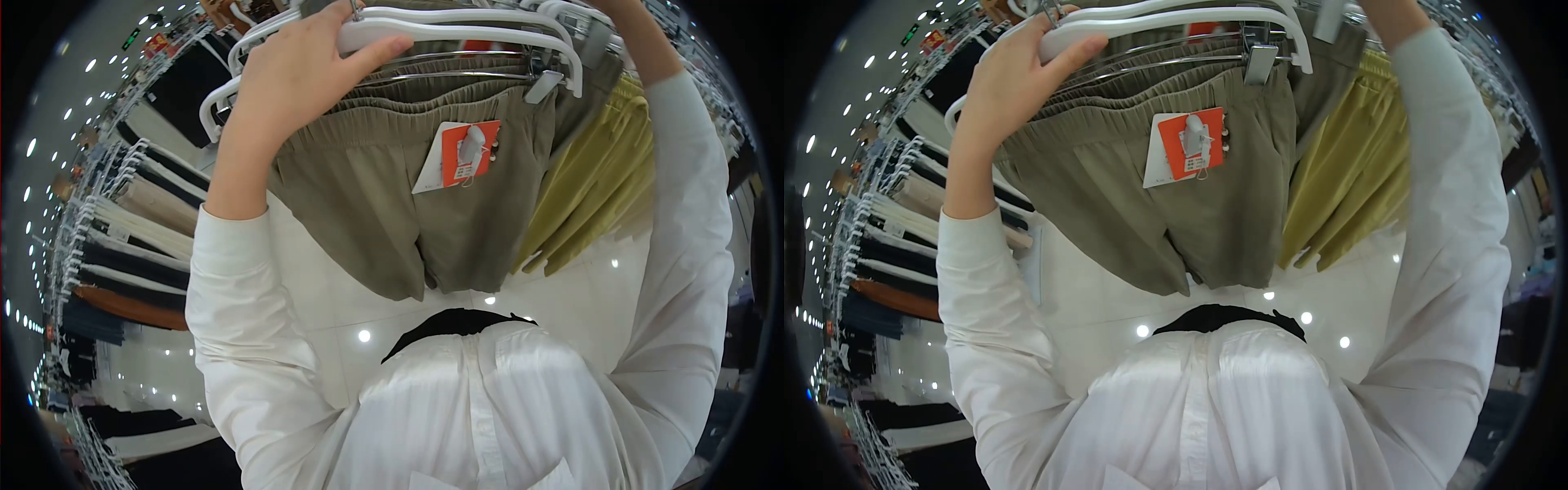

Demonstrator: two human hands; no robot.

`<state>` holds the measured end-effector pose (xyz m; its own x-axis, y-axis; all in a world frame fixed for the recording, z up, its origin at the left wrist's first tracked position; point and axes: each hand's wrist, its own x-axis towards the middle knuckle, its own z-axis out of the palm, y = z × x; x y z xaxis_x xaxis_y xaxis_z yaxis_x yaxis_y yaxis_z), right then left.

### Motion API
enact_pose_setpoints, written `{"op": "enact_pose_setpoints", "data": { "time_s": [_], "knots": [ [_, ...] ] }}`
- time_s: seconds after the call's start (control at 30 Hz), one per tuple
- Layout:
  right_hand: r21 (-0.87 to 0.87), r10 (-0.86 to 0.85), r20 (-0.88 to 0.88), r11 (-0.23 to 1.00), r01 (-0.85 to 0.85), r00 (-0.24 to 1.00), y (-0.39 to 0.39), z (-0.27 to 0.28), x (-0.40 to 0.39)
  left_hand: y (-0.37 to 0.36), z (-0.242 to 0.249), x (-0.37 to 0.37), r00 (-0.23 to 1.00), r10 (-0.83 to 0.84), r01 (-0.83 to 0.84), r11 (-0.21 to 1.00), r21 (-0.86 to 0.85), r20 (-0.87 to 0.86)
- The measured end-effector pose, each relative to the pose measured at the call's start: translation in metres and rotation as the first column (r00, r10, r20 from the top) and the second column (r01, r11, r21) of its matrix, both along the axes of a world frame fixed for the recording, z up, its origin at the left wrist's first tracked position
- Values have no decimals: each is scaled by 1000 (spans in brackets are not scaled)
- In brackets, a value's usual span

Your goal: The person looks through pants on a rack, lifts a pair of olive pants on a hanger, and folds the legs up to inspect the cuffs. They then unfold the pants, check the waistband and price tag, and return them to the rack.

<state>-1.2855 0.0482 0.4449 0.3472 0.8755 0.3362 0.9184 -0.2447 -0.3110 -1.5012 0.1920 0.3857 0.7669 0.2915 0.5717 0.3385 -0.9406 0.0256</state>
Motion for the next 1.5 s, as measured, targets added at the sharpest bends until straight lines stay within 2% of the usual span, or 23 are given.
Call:
{"op": "enact_pose_setpoints", "data": {
  "time_s": [0.07,0.13,0.17,0.2,0.23,0.37,0.43,0.6,0.67,0.73,0.8,0.83,0.87,0.93,1.07,1.13,1.23,1.3,1.33,1.4,1.43,1.47,1.5],
  "knots": [
    [72,-96,-32,993,98,995,-34,-5,3,7,-1,1,999,-35,35,999,21,2],
    [72,-36,-222,996,53,974,-71,-6,7,10,-2,3,996,-68,65,997,49,55],
    [64,-69,-224,994,85,972,-88,-12,1,10,0,3,997,-80,80,997,2,15],
    [135,-112,-289,978,156,951,-105,-20,-9,12,0,3,972,-220,214,974,68,89],
    [198,-149,-358,952,231,922,-121,-30,-13,13,1,5,977,-198,194,979,59,80],
    [74,-228,-479,952,297,848,-211,-73,16,39,-7,16,983,-170,163,982,99,72],
    [123,-402,-343,877,465,849,-238,-106,-8,74,-10,31,997,-71,66,988,142,35],
    [15,-553,-59,832,554,831,-304,-124,-56,96,-8,53,997,-20,3,978,207,80],
    [-164,-456,-68,883,441,888,-304,-115,-78,120,-12,67,997,-7,-9,981,193,82],
    [-126,-447,-111,892,433,888,-278,-123,-80,153,-29,90,995,73,-85,980,179,72],
    [-176,-327,42,928,330,944,-265,-117,-98,166,-31,93,996,39,-51,985,164,77],
    [-118,-60,204,989,85,977,-252,-118,-94,151,-34,92,993,83,-94,985,143,83],
    [-124,-25,143,991,43,989,-237,-115,-100,161,-40,99,985,-38,7,982,187,166],
    [-177,66,114,983,-45,991,-200,-108,-103,157,-52,100,940,-116,2,942,335,321],
    [-207,247,194,956,-207,949,-142,-83,-79,133,-48,89,974,-12,-32,981,191,225],
    [-174,283,258,954,-244,924,-110,-65,-61,134,-46,86,983,-39,9,986,166,180],
    [-187,205,403,972,-139,892,-99,-37,-63,105,-38,61,976,-73,33,980,196,203],
    [-186,178,474,978,-99,862,-79,-19,-53,97,-39,46,944,-244,128,891,436,221],
    [-132,186,423,981,-142,887,-68,-11,-49,95,-44,39,939,-266,148,884,443,218],
    [-76,214,372,977,-200,903,-45,0,-45,99,-47,22,842,-412,448,894,-25,349],
    [-65,208,301,978,-197,931,-36,2,-43,95,-45,10,847,-400,433,901,-20,350],
    [-56,201,226,980,-193,953,-26,5,-40,88,-43,-4,764,-456,627,694,-355,457],
    [-58,217,223,976,-209,951,-13,8,-35,84,-42,-16,682,-444,728,337,-596,581]
  ]
}}
